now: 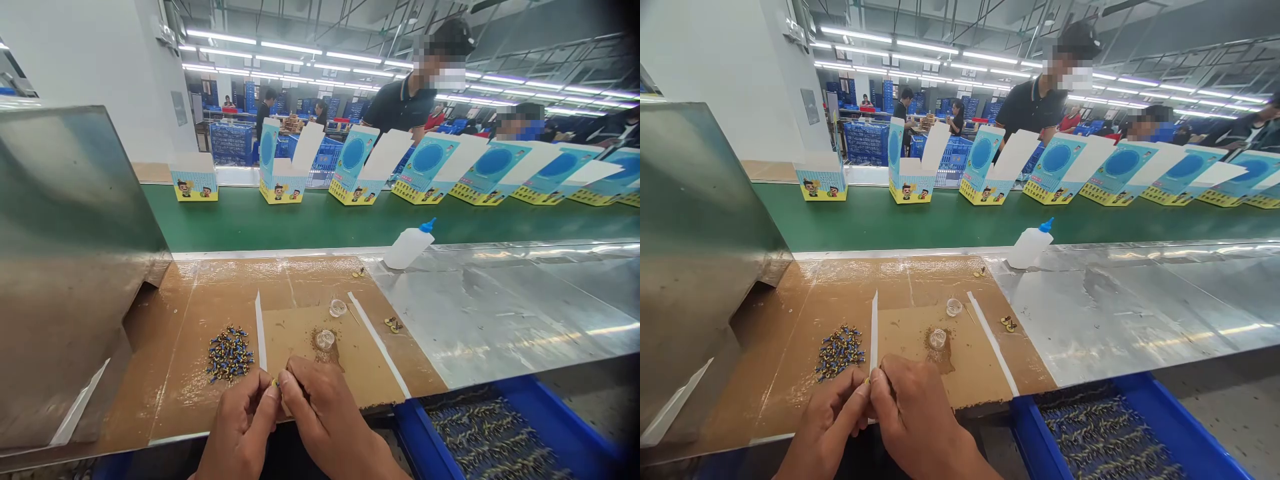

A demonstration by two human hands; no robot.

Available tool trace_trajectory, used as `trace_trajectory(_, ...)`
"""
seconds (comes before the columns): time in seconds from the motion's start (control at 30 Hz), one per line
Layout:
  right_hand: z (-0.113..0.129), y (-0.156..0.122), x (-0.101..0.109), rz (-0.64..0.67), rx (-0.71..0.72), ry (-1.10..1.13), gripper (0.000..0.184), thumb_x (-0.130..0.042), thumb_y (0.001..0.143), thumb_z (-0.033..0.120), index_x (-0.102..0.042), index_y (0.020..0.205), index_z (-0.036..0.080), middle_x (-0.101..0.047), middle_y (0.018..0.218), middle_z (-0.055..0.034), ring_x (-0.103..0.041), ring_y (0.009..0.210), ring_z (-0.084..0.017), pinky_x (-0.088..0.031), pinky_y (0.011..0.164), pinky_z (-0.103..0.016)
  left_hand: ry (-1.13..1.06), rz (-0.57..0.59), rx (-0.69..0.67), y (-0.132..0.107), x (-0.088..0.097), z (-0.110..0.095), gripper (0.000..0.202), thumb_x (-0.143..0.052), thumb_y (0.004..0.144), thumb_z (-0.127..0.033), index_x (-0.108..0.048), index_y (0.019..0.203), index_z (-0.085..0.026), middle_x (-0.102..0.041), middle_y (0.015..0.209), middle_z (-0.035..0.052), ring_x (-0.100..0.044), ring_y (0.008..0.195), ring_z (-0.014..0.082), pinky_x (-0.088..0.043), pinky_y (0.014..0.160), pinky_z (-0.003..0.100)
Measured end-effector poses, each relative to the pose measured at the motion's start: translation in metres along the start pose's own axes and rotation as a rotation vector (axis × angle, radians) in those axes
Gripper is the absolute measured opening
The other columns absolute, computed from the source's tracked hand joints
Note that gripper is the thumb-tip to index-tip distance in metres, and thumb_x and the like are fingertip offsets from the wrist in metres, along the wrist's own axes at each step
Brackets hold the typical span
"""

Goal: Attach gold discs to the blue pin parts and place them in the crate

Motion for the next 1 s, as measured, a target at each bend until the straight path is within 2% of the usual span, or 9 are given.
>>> trace_trajectory(0.1,0.001,-0.003,0.001,0.003,0.042,-0.041,0.038,-0.038,0.11,0.034,-0.039,0.073,0.024,-0.05,0.066,0.0028,-0.045,0.059,-0.015,-0.026,0.061,-0.033,0.072,-0.042,-0.055,0.0,0.001,0.0,0.048,-0.062,0.097,-0.062,-0.064,0.075,-0.019,-0.051,0.065,-0.0015,-0.043,0.06,0.0131,-0.037,0.056,0.024)
trace_trajectory(0.2,-0.001,-0.007,0.009,-0.031,0.044,0.085,0.045,-0.032,0.113,0.043,-0.039,0.073,0.023,-0.048,0.067,0.003,-0.047,0.06,-0.015,-0.029,0.062,-0.033,0.051,-0.013,-0.027,0.001,0.005,0.006,0.05,-0.06,0.098,-0.061,-0.064,0.073,-0.018,-0.058,0.066,0.0005,-0.049,0.06,0.0131,-0.04,0.059,0.023)
trace_trajectory(0.37,-0.017,-0.02,0.018,-0.127,-0.167,0.245,0.053,-0.03,0.113,0.054,-0.05,0.074,0.024,-0.05,0.073,0.0007,-0.047,0.068,-0.018,-0.036,0.067,-0.032,-0.332,0.172,0.158,0.005,0.009,0.024,0.041,-0.067,0.091,-0.052,-0.063,0.072,-0.016,-0.067,0.062,0.0041,-0.054,0.053,0.0123,-0.04,0.052,0.021)
trace_trajectory(0.53,-0.021,-0.028,0.013,-0.042,-0.259,0.291,0.056,-0.032,0.111,0.059,-0.053,0.074,0.024,-0.05,0.072,0.0003,-0.049,0.074,-0.02,-0.038,0.074,-0.033,-0.576,0.267,0.168,0.008,0.005,0.027,0.033,-0.068,0.087,-0.042,-0.061,0.066,-0.016,-0.061,0.052,0.0022,-0.04,0.042,0.0085,-0.032,0.042,0.018)
trace_trajectory(0.77,-0.022,-0.026,0.009,-0.012,-0.246,0.313,0.055,-0.033,0.112,0.059,-0.052,0.074,0.024,-0.05,0.073,0.001,-0.049,0.075,-0.019,-0.037,0.076,-0.033,-0.587,0.262,0.246,0.008,0.004,0.014,0.033,-0.069,0.081,-0.042,-0.055,0.063,-0.018,-0.055,0.048,-0.0002,-0.036,0.039,0.0073,-0.029,0.04,0.018)
trace_trajectory(1.0,-0.016,-0.024,0.008,0.054,-0.21,0.297,0.057,-0.03,0.111,0.061,-0.044,0.072,0.023,-0.044,0.071,0.0022,-0.044,0.071,-0.018,-0.035,0.07,-0.031,-0.573,0.258,0.272,0.008,0.003,0.021,0.033,-0.07,0.081,-0.043,-0.056,0.064,-0.018,-0.057,0.049,0.0005,-0.039,0.04,0.0078,-0.03,0.041,0.018)
Point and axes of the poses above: each hand's wrist, its own y-axis towards the middle knuckle, its own x-axis out of the back of the hand, z = x × y, the point moved 2 cm from there along y, towards the middle knuckle
